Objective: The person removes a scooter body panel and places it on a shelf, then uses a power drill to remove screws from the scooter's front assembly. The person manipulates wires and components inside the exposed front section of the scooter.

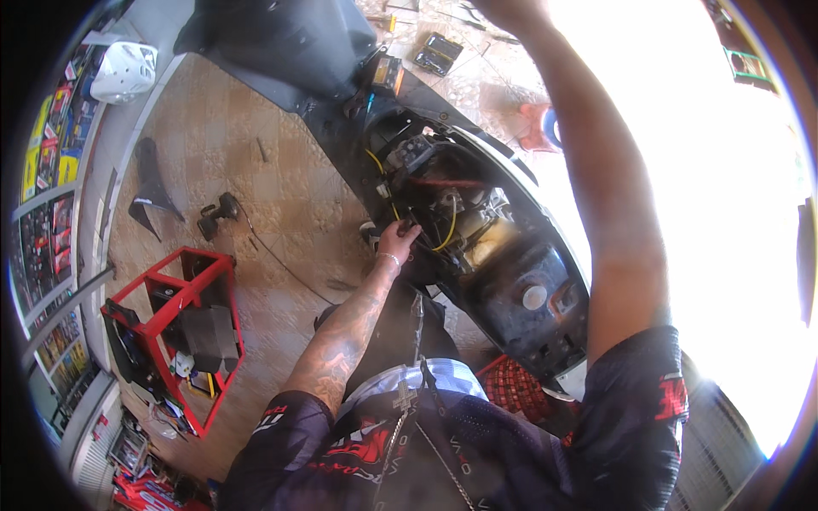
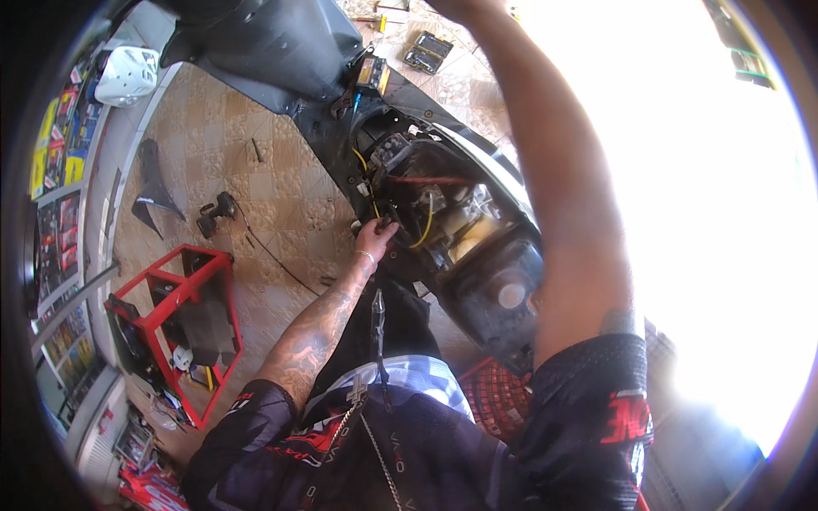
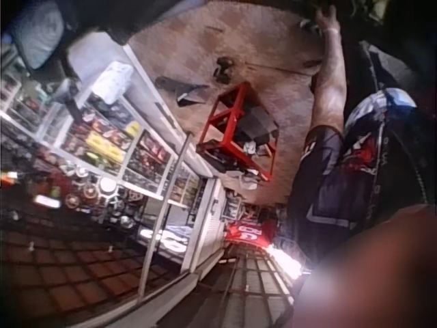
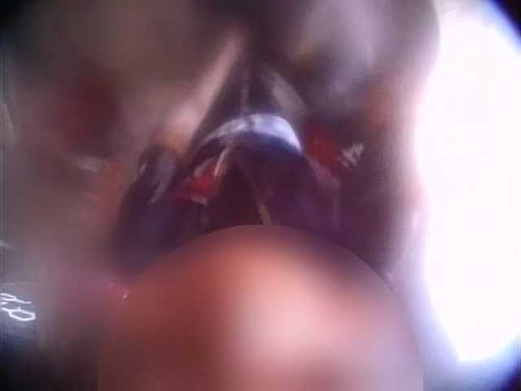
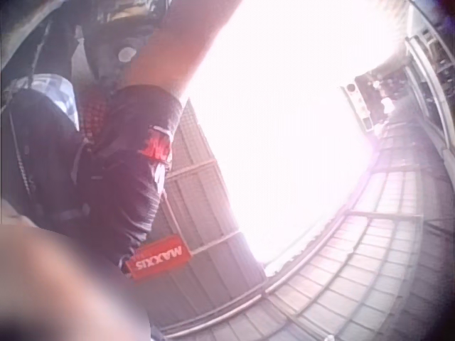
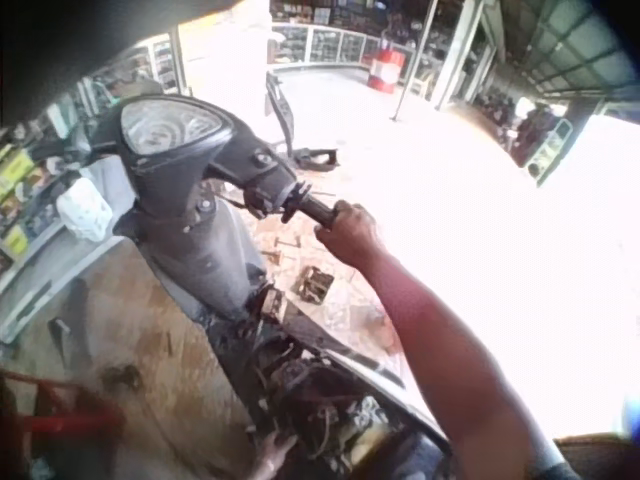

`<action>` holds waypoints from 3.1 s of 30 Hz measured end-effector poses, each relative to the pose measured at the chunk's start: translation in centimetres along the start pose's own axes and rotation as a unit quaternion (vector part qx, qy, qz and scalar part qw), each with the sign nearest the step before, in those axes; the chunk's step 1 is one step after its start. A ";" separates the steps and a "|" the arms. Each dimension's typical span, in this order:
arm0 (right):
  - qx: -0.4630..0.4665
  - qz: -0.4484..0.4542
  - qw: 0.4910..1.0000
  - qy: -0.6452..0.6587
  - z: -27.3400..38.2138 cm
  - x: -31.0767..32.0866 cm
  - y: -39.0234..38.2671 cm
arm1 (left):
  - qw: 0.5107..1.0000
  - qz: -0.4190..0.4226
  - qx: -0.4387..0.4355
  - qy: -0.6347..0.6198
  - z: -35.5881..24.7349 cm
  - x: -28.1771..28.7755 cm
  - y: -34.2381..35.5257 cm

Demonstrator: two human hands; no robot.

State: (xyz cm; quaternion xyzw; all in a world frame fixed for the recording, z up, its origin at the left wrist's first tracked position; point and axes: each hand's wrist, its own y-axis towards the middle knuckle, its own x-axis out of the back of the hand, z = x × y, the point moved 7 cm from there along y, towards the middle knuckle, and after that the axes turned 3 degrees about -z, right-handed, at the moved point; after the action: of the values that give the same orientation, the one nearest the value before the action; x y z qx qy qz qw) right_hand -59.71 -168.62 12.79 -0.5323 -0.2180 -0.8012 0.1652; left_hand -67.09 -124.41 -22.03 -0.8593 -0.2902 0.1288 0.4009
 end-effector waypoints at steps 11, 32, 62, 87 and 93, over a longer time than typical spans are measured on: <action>-0.171 -0.006 0.937 0.303 -1.5 -2.5 -30.9 | 0.994 0.049 0.013 0.093 -2.5 0.0 -0.4; -0.312 0.312 0.895 0.070 -4.6 -17.2 -45.9 | 0.945 0.132 -0.073 0.291 -2.4 0.8 3.0; -0.405 0.201 0.875 0.173 -17.3 -24.3 -43.5 | 0.976 -0.073 0.140 0.151 -5.1 25.3 -12.8; -0.528 0.194 0.809 0.171 -17.9 -25.7 -42.2 | 0.972 -0.086 0.136 0.169 -4.1 25.5 -13.7; -0.581 0.219 0.760 0.192 -17.9 -25.7 -41.3 | 0.975 -0.061 0.139 0.161 -3.6 26.4 -13.2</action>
State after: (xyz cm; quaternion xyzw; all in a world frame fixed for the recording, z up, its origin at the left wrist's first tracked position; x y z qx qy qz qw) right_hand -84.49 -142.06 -24.16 -0.3942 0.4483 -0.8016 0.0337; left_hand -49.60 -103.96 -9.30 -0.7852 -0.2529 0.0027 0.5653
